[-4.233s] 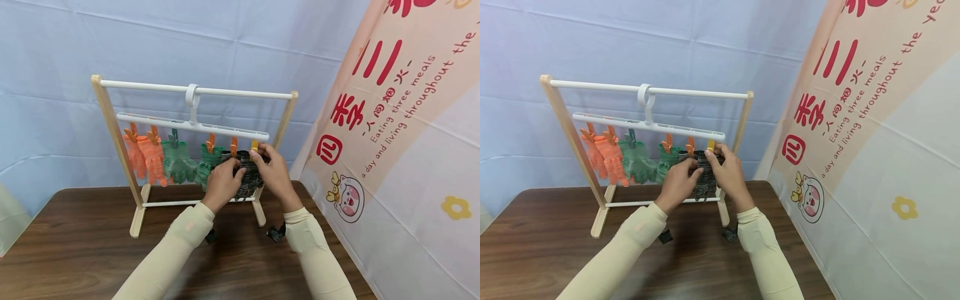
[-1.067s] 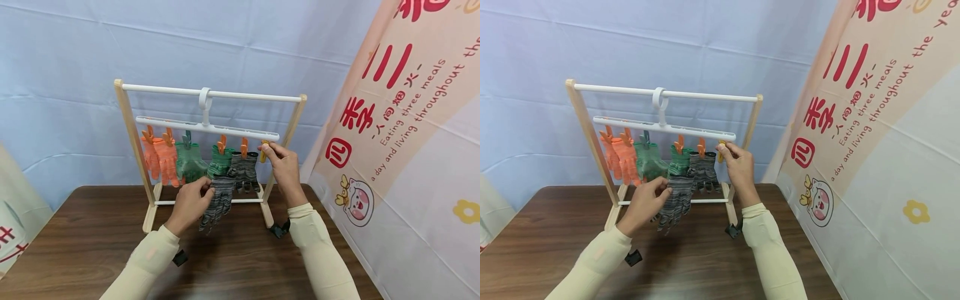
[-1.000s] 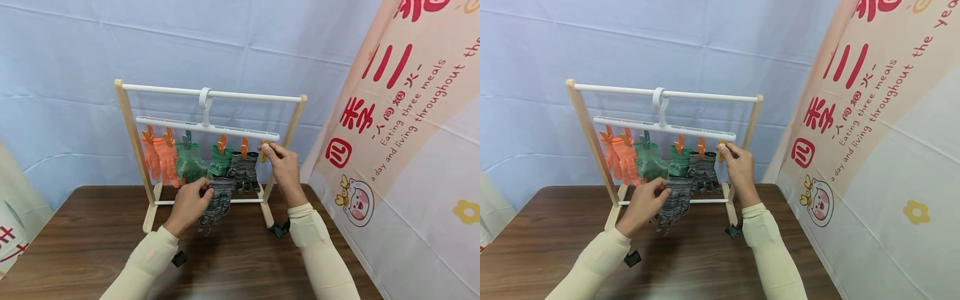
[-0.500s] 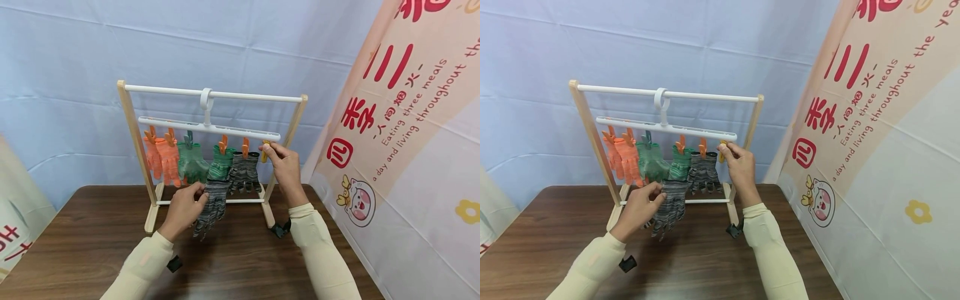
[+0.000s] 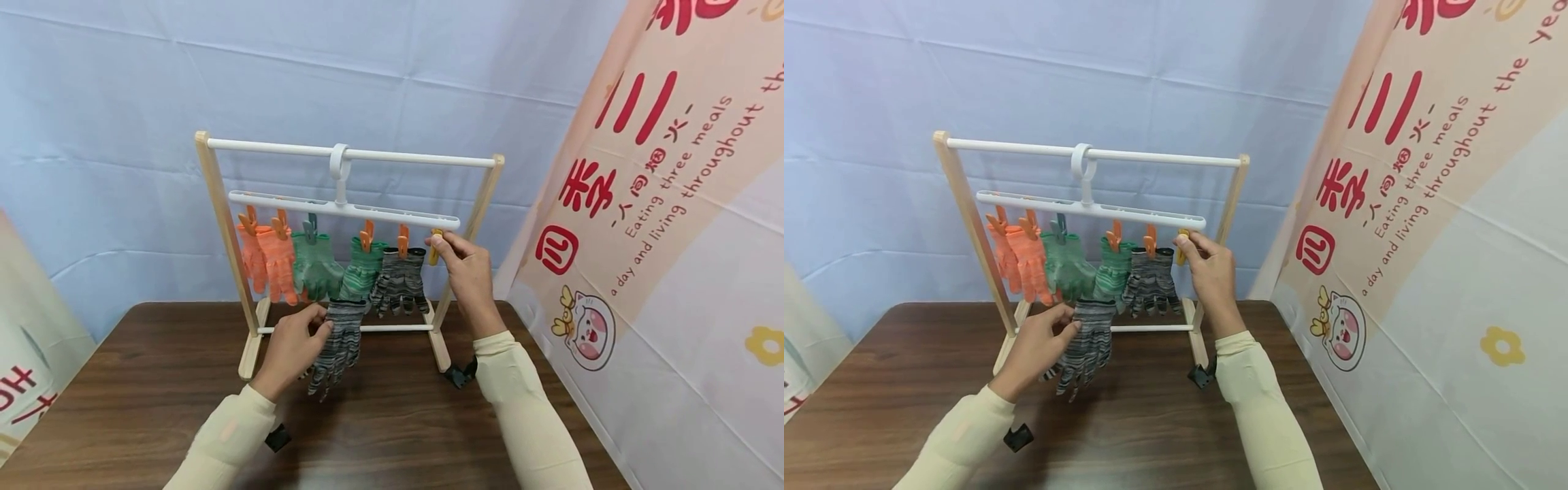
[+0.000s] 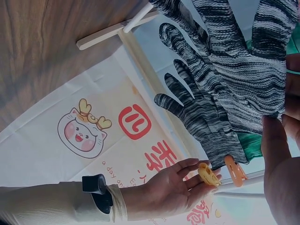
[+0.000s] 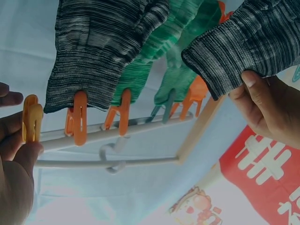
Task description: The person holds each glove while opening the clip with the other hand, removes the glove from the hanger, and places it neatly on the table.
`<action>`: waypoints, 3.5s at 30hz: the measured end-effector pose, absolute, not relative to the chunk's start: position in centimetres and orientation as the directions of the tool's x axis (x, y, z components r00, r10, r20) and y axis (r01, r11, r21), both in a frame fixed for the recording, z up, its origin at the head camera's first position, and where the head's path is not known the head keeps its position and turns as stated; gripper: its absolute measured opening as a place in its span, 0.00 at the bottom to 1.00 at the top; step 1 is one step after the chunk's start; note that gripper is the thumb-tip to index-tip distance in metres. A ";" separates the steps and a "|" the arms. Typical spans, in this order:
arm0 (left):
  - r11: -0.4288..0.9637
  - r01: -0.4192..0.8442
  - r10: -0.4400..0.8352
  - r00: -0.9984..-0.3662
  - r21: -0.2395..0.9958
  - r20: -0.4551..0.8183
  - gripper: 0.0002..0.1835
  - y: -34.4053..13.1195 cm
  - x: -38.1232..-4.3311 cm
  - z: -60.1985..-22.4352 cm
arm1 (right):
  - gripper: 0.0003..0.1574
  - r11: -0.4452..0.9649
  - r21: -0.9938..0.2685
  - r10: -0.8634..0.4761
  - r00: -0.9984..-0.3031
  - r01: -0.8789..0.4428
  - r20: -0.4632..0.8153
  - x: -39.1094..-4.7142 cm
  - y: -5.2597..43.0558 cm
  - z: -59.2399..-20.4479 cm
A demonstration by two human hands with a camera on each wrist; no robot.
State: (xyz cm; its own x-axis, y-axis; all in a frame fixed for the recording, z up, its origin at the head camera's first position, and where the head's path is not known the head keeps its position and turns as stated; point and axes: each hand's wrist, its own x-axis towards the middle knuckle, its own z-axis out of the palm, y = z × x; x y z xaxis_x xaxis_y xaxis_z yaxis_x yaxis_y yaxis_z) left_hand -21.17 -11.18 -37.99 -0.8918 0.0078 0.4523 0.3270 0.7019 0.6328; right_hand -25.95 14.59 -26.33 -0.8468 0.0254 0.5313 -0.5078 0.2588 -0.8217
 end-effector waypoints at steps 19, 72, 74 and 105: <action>0.681 0.290 0.003 -0.920 0.673 0.393 0.05 -12.0 -20.8 -39.2 | 0.20 0.267 -0.827 0.038 -0.852 -0.495 0.522 -28.6 15.7 -28.3; 0.575 0.098 -0.080 -0.981 0.812 0.176 0.02 -15.1 -18.9 -43.7 | 0.21 0.313 -0.799 0.041 -0.833 -0.514 0.552 -28.9 15.7 -28.4; 0.565 0.083 -0.083 -0.984 0.821 0.156 0.03 -15.2 -19.0 -43.9 | 0.21 0.311 -0.798 0.039 -0.832 -0.516 0.553 -28.9 15.7 -28.4; 0.627 -0.094 -0.119 -0.993 0.773 -0.024 0.10 -18.9 -20.4 -47.5 | 0.24 0.327 -0.813 0.043 -0.852 -0.482 0.522 -29.0 15.5 -28.4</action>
State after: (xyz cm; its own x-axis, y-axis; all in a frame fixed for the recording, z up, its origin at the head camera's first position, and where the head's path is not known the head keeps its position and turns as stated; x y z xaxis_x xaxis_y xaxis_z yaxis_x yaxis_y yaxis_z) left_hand -20.43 -18.92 -47.48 -0.9926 -0.1194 -0.0237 -0.0940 0.6275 0.7729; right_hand -28.96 15.54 -28.41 -0.8520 0.0428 0.5218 -0.4816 0.3271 -0.8131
